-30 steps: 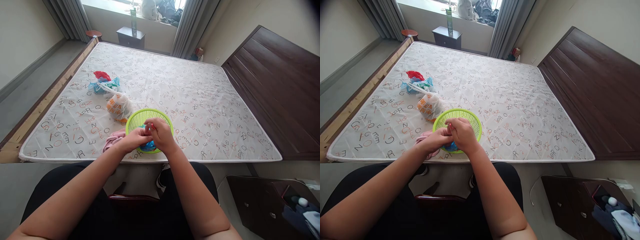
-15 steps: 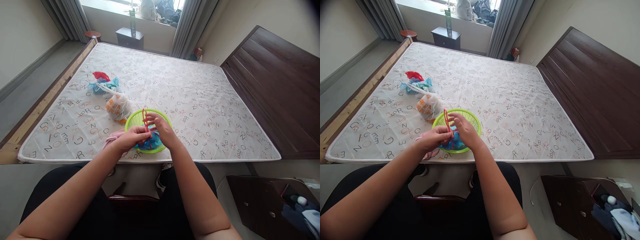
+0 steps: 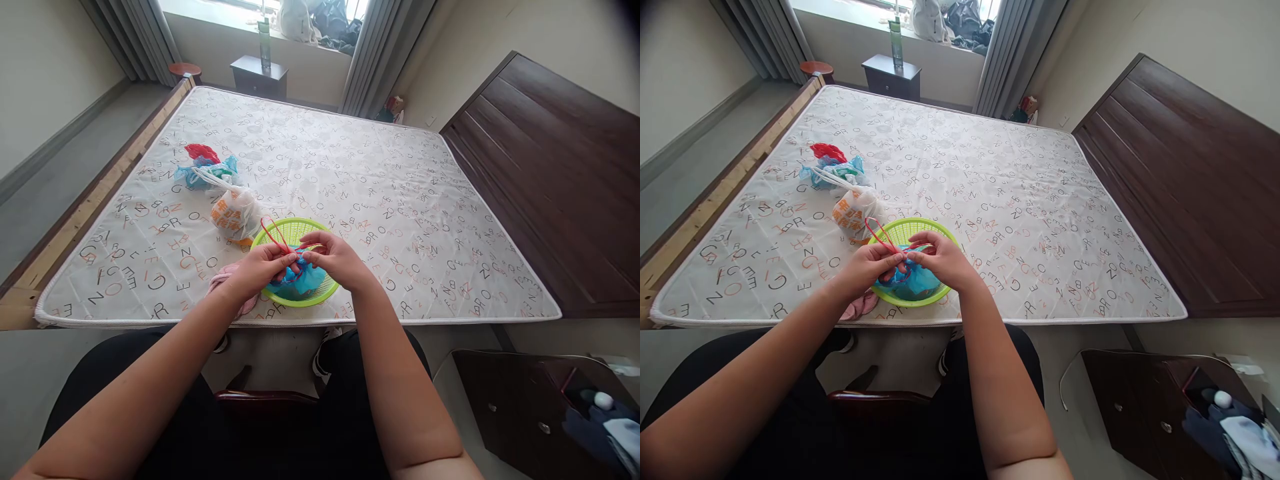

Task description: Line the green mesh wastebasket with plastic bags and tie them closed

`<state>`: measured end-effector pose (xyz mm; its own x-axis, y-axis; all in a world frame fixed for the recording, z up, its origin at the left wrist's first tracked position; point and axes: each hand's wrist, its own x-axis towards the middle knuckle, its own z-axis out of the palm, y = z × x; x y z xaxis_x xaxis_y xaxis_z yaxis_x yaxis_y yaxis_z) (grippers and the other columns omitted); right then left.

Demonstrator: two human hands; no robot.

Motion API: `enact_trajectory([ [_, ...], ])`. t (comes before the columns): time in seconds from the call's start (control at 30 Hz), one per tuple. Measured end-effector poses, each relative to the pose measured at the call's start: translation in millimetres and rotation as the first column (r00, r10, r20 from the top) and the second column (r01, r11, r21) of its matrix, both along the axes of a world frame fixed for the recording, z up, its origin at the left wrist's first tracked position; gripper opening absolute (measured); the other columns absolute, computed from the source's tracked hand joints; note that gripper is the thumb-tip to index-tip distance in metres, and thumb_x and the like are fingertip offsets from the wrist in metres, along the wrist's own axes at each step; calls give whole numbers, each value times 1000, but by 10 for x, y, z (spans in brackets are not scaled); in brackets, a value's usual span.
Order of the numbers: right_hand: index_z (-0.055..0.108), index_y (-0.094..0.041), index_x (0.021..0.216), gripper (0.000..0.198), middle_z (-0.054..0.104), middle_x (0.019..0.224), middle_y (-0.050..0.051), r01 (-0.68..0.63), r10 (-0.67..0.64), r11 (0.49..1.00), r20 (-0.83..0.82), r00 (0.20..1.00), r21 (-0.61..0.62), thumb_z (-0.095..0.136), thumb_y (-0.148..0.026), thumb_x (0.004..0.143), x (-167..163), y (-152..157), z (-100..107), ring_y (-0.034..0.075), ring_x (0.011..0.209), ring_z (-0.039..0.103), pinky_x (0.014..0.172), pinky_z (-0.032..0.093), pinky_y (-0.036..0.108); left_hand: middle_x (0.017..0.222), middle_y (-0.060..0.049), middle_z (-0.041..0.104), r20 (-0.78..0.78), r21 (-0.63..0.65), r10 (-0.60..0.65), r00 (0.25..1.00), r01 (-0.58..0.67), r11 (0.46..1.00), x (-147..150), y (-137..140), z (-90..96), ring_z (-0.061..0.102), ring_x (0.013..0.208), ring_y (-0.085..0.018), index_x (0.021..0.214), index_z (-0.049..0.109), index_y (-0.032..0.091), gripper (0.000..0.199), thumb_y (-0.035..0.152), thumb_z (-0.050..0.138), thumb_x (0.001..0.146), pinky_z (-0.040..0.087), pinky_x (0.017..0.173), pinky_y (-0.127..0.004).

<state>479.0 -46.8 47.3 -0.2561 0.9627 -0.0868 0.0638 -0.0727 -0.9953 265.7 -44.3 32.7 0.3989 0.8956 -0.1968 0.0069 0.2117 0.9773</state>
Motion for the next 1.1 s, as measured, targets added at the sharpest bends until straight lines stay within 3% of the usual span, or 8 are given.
enact_trajectory([
  [0.23,66,-22,88,25,70,77,-1,220,-214,975,-165,963,19,81,-40,81,-127,-8,8,15,75,71,77,62,33,81,-7,76,53,-30,148,988,-147,989,63,6,-55,54,50,-9,93,68,15,43,54,80,82,42,48,-23],
  [0.37,66,-23,87,19,73,79,-1,-11,12,1000,-184,983,6,80,-36,83,-242,-83,44,17,82,75,83,63,36,62,1,64,125,-77,208,970,-199,977,78,14,-72,52,47,-8,86,66,15,40,52,81,81,38,46,-20],
  [0.47,68,-24,86,11,75,85,0,-158,158,987,-164,974,11,77,-30,85,-287,-120,36,16,88,75,87,62,36,55,5,54,270,-183,194,943,-147,972,58,28,-102,46,43,-6,81,63,15,38,48,83,82,34,43,-18],
  [0.63,74,-24,84,2,75,95,2,-153,151,978,29,988,143,74,-25,86,-256,-99,-15,17,93,72,92,59,38,64,2,62,400,-347,230,887,-85,934,27,48,-68,53,50,-5,84,67,12,33,37,87,79,45,48,-16],
  [0.73,74,-24,82,8,75,95,2,-170,142,969,159,977,179,69,-23,88,-234,-84,-42,18,92,71,90,58,38,80,-4,72,414,-453,324,851,-116,884,27,65,-22,62,58,-7,90,70,10,26,26,87,79,50,52,-16],
  [0.83,73,-23,82,9,74,93,2,-194,144,957,229,963,213,67,-21,88,-231,-92,-31,17,89,70,86,57,35,79,-5,73,403,-508,361,841,-122,852,33,79,-16,64,58,-7,89,70,9,19,21,83,84,52,53,-15],
  [1.0,71,-23,91,9,69,89,2,-85,-30,927,296,955,366,62,-26,93,-220,-106,62,16,82,63,76,53,33,73,-2,70,451,-396,251,856,-60,916,16,58,3,65,61,-8,85,71,11,31,29,93,74,54,57,-17],
  [1.1,69,-24,102,14,68,107,6,20,-168,878,269,948,479,58,-26,94,-220,-89,74,20,103,63,87,53,36,71,-2,70,350,-277,63,935,39,960,-27,30,60,67,64,-11,81,71,12,34,38,92,74,55,60,-20],
])
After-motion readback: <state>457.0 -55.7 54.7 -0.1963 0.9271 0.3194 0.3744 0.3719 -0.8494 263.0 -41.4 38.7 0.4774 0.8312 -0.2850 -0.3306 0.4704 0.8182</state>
